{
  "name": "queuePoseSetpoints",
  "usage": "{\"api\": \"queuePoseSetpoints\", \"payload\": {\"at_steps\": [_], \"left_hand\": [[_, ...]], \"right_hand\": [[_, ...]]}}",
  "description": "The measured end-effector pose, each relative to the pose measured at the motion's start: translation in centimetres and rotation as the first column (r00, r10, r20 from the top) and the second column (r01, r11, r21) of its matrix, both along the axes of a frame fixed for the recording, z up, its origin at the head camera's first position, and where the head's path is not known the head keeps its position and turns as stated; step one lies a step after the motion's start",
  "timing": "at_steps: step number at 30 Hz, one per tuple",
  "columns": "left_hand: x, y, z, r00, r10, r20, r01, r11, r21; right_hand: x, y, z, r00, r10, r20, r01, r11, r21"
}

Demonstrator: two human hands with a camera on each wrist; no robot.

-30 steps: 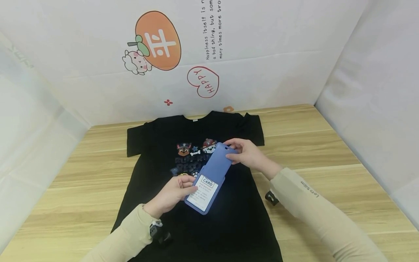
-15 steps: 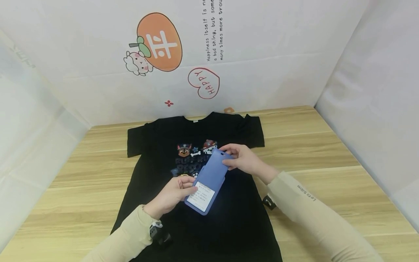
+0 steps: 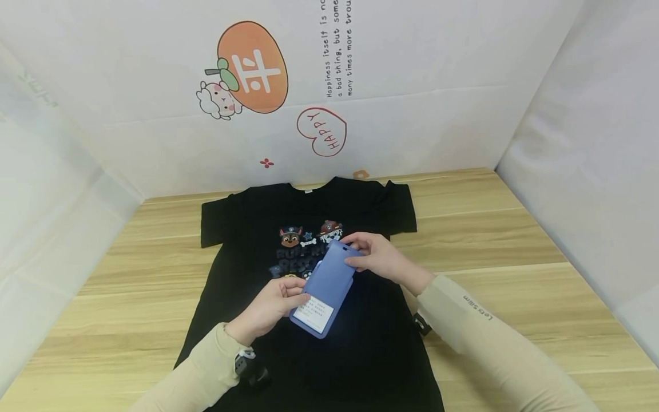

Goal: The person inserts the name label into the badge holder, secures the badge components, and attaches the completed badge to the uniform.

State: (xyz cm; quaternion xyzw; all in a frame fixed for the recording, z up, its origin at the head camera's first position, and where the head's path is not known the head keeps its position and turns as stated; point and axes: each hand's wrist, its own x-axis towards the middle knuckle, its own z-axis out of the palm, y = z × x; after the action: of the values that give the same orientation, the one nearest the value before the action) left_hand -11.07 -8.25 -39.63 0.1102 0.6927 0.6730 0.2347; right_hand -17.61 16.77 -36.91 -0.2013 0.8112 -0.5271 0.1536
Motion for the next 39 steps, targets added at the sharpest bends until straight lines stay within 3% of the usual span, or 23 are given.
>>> {"api": "queuePoseSetpoints", "payload": {"at_steps": [9,22,39], "left_hand": [[0.05,-0.01,-0.05,0.999,-0.018,-0.037,0.019,1.0,0.011],[0.08,-0.27,0.31,0.998,-0.068,0.001,0.067,0.994,0.091],[0.4,-0.04,0.59,1.0,-0.015,0.012,0.014,0.996,0.09]], "right_hand": [[0.07,0.16,-0.21,1.0,-0.012,-0.006,0.012,1.0,-0.01],[-0.11,0.56,-0.36,0.999,-0.04,0.026,0.041,0.998,-0.05],[0.13,0.28,-0.61,0.998,-0.024,0.055,0.028,0.998,-0.062]]}}
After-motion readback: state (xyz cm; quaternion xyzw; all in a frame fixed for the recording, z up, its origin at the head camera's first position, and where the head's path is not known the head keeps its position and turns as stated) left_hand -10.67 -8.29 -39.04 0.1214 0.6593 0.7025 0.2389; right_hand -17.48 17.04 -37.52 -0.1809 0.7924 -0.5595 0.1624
